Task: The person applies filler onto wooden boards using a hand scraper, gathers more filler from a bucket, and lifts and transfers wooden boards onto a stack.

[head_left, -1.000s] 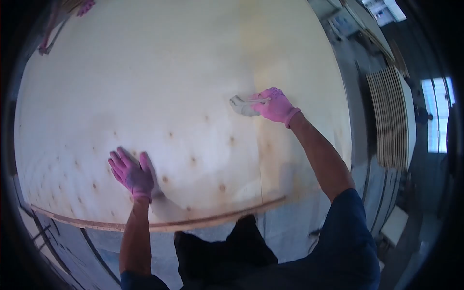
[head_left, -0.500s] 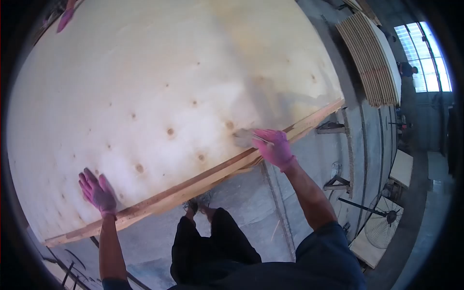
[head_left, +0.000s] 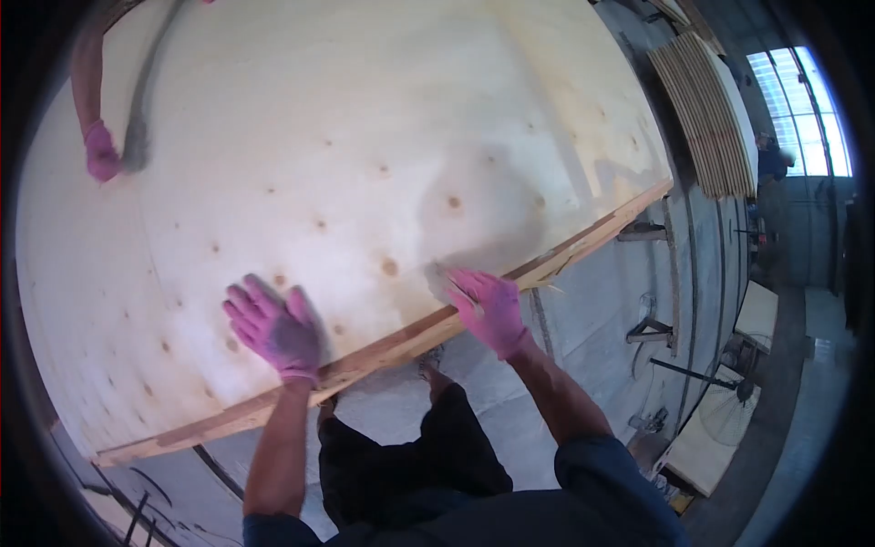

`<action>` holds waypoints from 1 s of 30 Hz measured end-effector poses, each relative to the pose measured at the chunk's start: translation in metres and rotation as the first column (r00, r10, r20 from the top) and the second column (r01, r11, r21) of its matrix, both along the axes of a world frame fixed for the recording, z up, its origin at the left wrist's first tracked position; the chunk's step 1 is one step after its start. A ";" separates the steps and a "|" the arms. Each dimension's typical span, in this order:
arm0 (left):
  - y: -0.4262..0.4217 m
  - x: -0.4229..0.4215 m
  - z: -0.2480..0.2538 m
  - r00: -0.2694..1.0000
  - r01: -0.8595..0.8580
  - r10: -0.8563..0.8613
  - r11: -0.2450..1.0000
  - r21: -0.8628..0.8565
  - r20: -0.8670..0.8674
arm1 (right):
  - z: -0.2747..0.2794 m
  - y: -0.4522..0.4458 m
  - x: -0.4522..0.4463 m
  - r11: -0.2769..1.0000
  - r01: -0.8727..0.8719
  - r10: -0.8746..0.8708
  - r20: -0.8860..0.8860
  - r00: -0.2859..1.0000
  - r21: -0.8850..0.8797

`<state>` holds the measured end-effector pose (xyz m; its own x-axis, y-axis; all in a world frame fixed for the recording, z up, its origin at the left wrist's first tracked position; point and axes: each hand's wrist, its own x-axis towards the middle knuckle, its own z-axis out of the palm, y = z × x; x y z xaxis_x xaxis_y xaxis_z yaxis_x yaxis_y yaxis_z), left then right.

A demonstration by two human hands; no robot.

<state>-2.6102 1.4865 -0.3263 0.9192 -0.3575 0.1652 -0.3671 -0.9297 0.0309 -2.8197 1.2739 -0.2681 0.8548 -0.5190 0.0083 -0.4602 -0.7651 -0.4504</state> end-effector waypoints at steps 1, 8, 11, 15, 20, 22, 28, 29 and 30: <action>-0.002 0.005 0.001 1.000 -0.002 0.001 1.000 -0.029 -0.028 | -0.001 0.018 0.010 0.998 -0.002 0.001 -0.020 1.000 -0.056; 0.108 0.074 0.019 0.871 0.435 -0.454 0.890 -0.136 -0.186 | 0.022 0.135 0.101 0.698 0.267 -0.311 -0.055 0.949 0.665; 0.277 0.193 -0.021 0.990 0.114 -0.115 0.993 0.022 0.083 | -0.037 0.118 0.106 0.957 0.119 -0.184 0.235 0.954 0.265; 0.408 0.229 -0.017 0.974 -0.221 0.226 0.966 0.132 -0.024 | -0.008 0.088 0.140 0.813 0.245 -0.397 0.196 0.897 0.528; 0.407 0.230 -0.011 0.988 -0.157 0.156 0.982 0.104 0.017 | 0.005 0.146 0.139 0.996 0.068 -0.072 0.076 0.994 0.051; 0.411 0.226 -0.011 0.984 -0.177 0.177 0.976 0.127 0.013 | 0.006 0.203 0.119 0.984 0.153 -0.159 0.073 0.985 0.091; 0.403 0.225 -0.006 0.987 -0.150 0.155 0.983 0.109 -0.040 | -0.003 0.324 0.155 0.984 0.079 -0.066 0.088 0.994 -0.157; 0.403 0.223 -0.010 0.988 -0.145 0.150 0.982 0.123 -0.036 | -0.002 0.328 0.162 0.989 0.138 -0.135 0.060 0.989 -0.053; 0.410 0.226 -0.011 0.988 -0.147 0.152 0.978 0.149 -0.023 | -0.003 0.335 0.172 0.979 0.191 -0.194 0.030 0.981 0.065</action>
<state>-2.3842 1.8961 -0.3368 0.9682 -0.2338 0.0891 -0.2249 -0.9693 -0.0998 -2.6474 1.6087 -0.2710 0.7386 -0.6742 0.0001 -0.5787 -0.6340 -0.5130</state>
